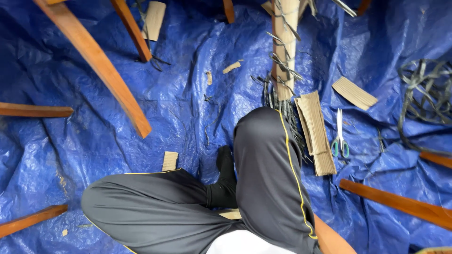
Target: The recorder is wrapping the legs of wooden chairs with cardboard padding and securing them with plastic straps.
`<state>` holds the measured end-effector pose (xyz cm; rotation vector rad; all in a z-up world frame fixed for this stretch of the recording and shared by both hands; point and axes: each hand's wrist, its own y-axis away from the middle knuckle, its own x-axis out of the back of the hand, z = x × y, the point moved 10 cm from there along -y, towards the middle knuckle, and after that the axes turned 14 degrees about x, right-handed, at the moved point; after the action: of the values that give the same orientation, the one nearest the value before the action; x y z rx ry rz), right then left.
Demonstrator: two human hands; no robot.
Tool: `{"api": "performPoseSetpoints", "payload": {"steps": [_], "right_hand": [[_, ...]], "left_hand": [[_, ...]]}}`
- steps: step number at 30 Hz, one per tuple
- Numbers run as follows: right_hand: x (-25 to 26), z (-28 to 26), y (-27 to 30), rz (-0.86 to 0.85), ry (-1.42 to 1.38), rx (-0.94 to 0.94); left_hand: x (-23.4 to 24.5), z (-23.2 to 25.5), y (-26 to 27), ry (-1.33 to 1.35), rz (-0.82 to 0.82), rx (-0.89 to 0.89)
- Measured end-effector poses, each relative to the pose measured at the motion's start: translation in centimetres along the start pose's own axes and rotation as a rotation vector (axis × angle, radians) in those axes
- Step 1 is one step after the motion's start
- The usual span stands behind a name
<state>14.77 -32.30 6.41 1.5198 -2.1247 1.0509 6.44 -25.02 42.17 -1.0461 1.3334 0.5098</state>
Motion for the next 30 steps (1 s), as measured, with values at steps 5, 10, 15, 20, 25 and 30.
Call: {"api": "performPoseSetpoints", "payload": {"steps": [5,10,15,20,25,30], "right_hand": [[4.4,3.7,3.1,0.062,0.064,-0.126],[10.8,8.4,1.9,0.217,0.373,-0.164],[12.6,11.8,1.7,0.05,0.393,-0.256],[11.8,10.6,1.7,-0.044,0.332,-0.258],[12.9,7.9,1.3,0.106,0.38,-0.145],[15.8,6.4,0.6,0.297,0.28,-0.11]], "left_hand": [[0.2,6.0,2.1,-0.291,0.075,0.026],[2.0,9.5,5.6,-0.446,0.298,0.13],[4.5,10.7,7.7,-0.493,0.426,0.17],[4.5,11.7,7.5,-0.598,0.523,0.171],[4.6,11.5,7.4,-0.613,0.527,0.186],[4.4,12.0,8.2,-0.638,0.546,0.164]]}}
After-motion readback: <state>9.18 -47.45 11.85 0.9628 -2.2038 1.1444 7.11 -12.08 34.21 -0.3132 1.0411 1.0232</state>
